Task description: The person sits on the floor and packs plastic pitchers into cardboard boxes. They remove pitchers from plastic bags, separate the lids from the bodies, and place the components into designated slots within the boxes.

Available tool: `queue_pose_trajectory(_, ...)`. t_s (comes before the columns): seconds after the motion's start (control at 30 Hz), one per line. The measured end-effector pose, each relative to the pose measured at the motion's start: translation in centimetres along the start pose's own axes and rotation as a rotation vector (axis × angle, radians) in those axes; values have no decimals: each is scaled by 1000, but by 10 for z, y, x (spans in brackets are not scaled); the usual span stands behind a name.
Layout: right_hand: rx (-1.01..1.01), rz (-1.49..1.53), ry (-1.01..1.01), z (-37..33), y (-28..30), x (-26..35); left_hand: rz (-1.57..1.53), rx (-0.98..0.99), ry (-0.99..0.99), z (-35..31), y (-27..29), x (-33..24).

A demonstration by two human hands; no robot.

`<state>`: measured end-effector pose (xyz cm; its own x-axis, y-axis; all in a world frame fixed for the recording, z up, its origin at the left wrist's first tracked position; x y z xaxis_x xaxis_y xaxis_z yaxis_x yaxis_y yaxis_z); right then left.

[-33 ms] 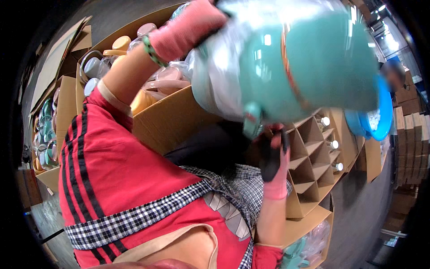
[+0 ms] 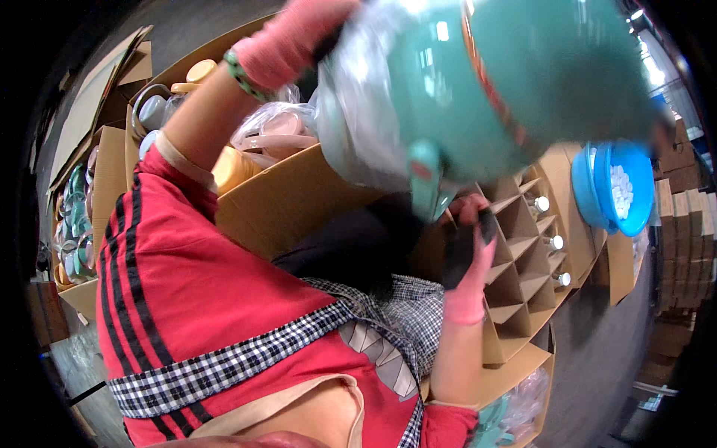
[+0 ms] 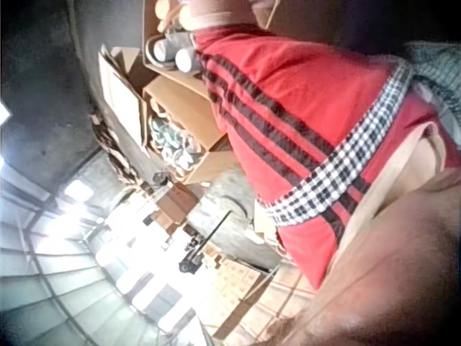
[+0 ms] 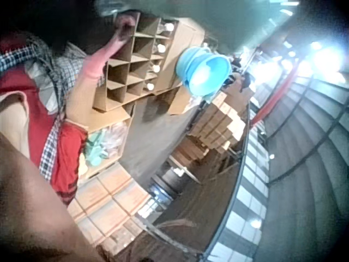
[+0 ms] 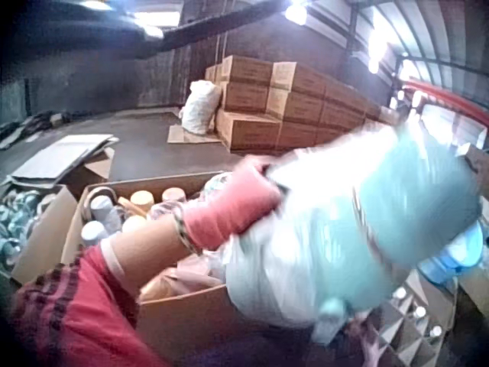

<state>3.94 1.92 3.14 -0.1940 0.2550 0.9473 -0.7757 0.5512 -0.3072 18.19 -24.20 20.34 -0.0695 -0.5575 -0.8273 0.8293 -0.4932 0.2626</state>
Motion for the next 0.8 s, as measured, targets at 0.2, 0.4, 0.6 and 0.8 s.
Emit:
queue_pose_trajectory(0.2, 620, 615, -389, 115, -123, 17, -715, -169, -270, 45, 111, 16)
queue_pose_trajectory(0.4, 427, 479, -426, 205, -169, 5, -557, -509, -181, 7, 135, 82)
queue_pose_trajectory(0.6, 136, 387, -317, 233, -155, -48, -113, -709, -108, -69, 152, 162)
queue_pose_trajectory(0.8, 442, 336, -107, 247, -170, 35, -215, -545, 276, -84, 125, 163)
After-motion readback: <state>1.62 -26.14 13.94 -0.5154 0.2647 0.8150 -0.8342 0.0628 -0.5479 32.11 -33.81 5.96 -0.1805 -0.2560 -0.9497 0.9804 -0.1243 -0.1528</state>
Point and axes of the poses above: each hand's wrist, its own z-axis towards the middle knuckle, its own y-axis out of the back of the hand, x = y × z, the point moved 6 cm from there along z, towards the middle knuckle, and after that the axes turned 4 degrees about y, right-handed, at the moved point
